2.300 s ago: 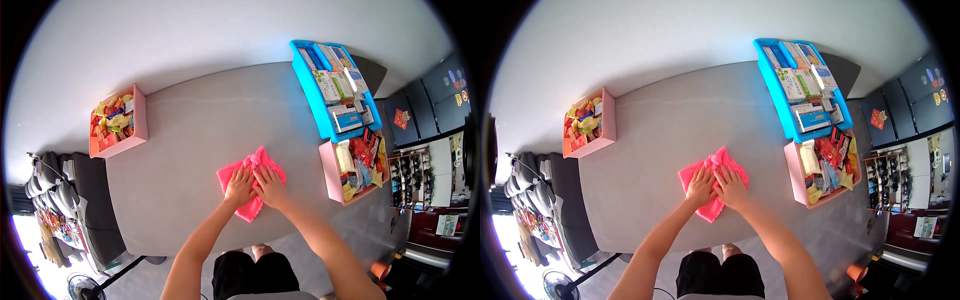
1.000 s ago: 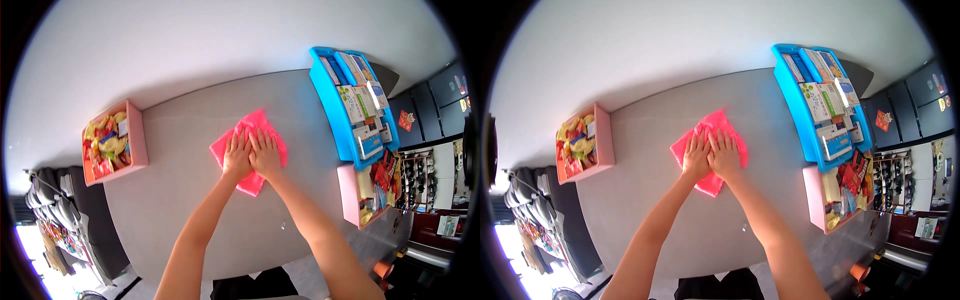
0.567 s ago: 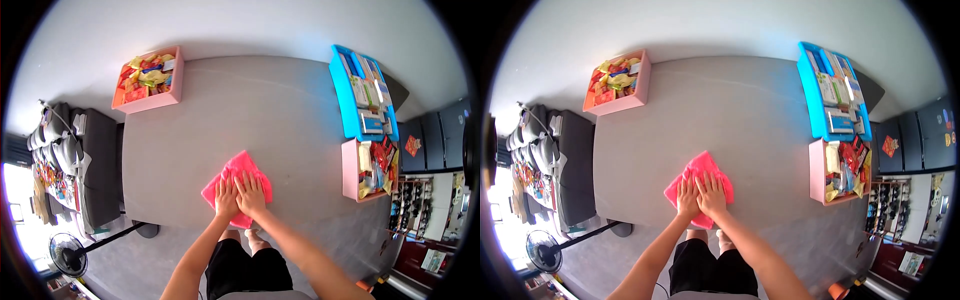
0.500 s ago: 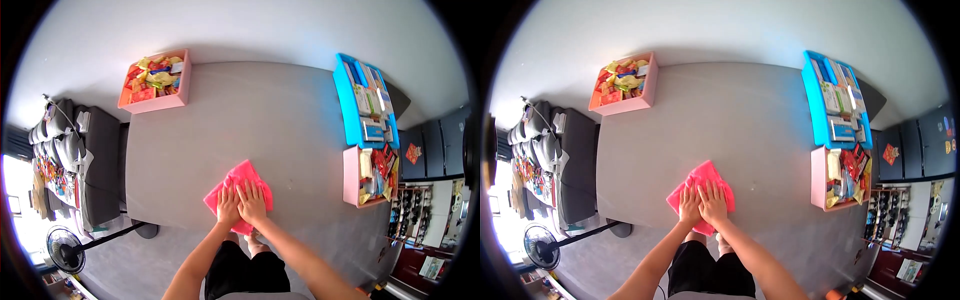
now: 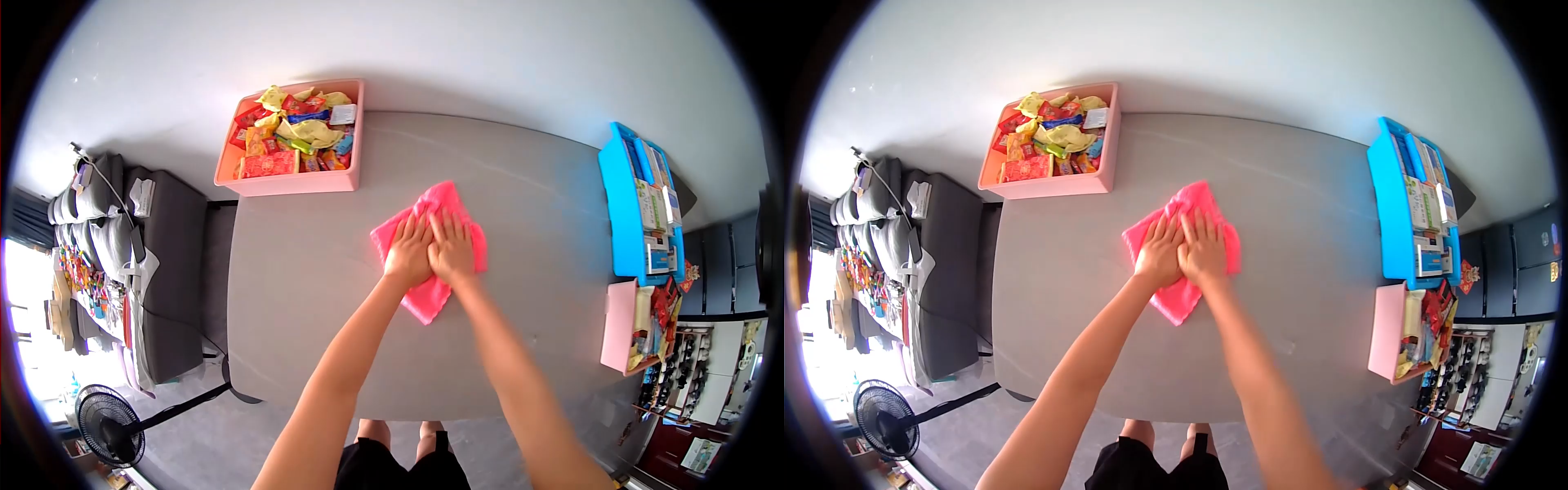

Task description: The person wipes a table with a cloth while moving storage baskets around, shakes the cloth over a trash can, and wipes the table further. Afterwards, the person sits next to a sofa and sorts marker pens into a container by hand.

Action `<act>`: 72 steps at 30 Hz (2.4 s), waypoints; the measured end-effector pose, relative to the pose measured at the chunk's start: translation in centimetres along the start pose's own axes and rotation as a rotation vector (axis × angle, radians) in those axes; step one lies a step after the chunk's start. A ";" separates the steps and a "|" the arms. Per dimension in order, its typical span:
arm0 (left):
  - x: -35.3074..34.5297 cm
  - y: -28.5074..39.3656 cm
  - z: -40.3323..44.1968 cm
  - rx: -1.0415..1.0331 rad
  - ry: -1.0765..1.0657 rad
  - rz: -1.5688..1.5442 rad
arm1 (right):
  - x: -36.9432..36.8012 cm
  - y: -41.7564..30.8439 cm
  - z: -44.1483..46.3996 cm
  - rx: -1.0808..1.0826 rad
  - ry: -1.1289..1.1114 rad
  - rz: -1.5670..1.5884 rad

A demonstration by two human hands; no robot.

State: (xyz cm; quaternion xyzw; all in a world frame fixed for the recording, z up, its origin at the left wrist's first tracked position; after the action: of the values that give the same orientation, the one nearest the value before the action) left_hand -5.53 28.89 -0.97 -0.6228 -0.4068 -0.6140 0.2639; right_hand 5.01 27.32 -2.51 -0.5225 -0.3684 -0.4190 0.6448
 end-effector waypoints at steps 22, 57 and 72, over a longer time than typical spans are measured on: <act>0.3 -20.8 -31.1 0.811 0.220 -0.065 | -11.0 -33.9 -6.8 0.455 -0.229 0.211; -4.4 30.8 -8.6 -0.278 -0.095 -0.106 | 12.9 12.1 -32.5 -0.708 0.141 -0.035; -2.6 34.5 -1.0 -0.481 -0.092 -0.217 | 21.0 16.6 -31.5 -0.655 0.658 0.287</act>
State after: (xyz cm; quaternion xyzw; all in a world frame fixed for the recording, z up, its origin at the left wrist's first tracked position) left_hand 22.79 9.36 2.44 -0.6476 -0.3251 -0.6888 0.0222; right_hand 29.50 -5.23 4.83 -0.5833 0.0819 -0.5626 0.5801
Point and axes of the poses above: each hand's wrist, its own z-axis towards the middle knuckle, its own x-axis out of the back of the hand, y = z × x, the point moved 3 cm from there along z, towards the middle knuckle, and after that the axes turned 5 degrees about z, right-handed, at the moved point
